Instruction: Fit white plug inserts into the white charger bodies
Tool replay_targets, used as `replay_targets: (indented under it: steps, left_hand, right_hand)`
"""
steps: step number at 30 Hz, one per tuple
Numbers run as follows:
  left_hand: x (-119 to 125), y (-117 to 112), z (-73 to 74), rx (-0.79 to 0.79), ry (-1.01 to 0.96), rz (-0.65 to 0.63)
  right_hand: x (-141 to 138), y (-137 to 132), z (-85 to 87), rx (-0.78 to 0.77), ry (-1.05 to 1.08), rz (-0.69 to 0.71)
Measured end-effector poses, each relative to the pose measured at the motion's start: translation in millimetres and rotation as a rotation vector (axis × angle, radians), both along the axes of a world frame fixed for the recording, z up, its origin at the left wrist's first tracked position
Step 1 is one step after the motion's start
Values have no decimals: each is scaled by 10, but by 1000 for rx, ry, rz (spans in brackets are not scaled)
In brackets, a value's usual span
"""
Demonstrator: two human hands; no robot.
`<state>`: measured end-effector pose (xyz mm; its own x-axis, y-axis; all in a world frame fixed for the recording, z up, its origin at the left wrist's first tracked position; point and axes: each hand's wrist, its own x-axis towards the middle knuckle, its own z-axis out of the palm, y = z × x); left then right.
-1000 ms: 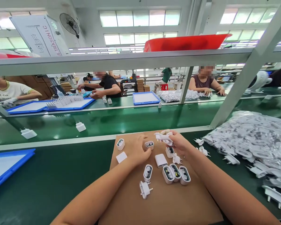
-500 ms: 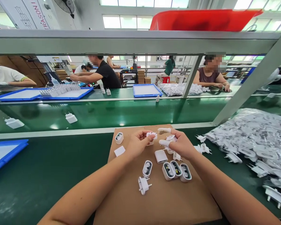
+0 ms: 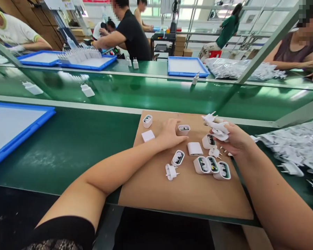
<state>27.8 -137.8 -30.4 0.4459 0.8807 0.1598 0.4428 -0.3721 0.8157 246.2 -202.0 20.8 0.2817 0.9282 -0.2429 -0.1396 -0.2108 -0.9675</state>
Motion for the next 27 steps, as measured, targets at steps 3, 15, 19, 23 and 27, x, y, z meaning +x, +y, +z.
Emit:
replay_targets:
  steps: [3, 15, 19, 23, 27]
  left_hand:
    - [81, 8, -120, -78, -52, -121]
    - [10, -93, 146, 323, -420, -324]
    - [-62, -84, 183, 721, -348, -247]
    - [-141, -30, 154, 1054, -144, -201]
    - [-124, -30, 112, 883, -179, -159]
  right_hand:
    - [8, 16, 1, -26, 2, -1]
    - [-261, -159, 18, 149, -270, 85]
    - [-389, -201, 112, 95, -13, 117]
    - [-486, -161, 164, 72, 4, 152]
    - [-400, -21, 155, 157, -151, 65]
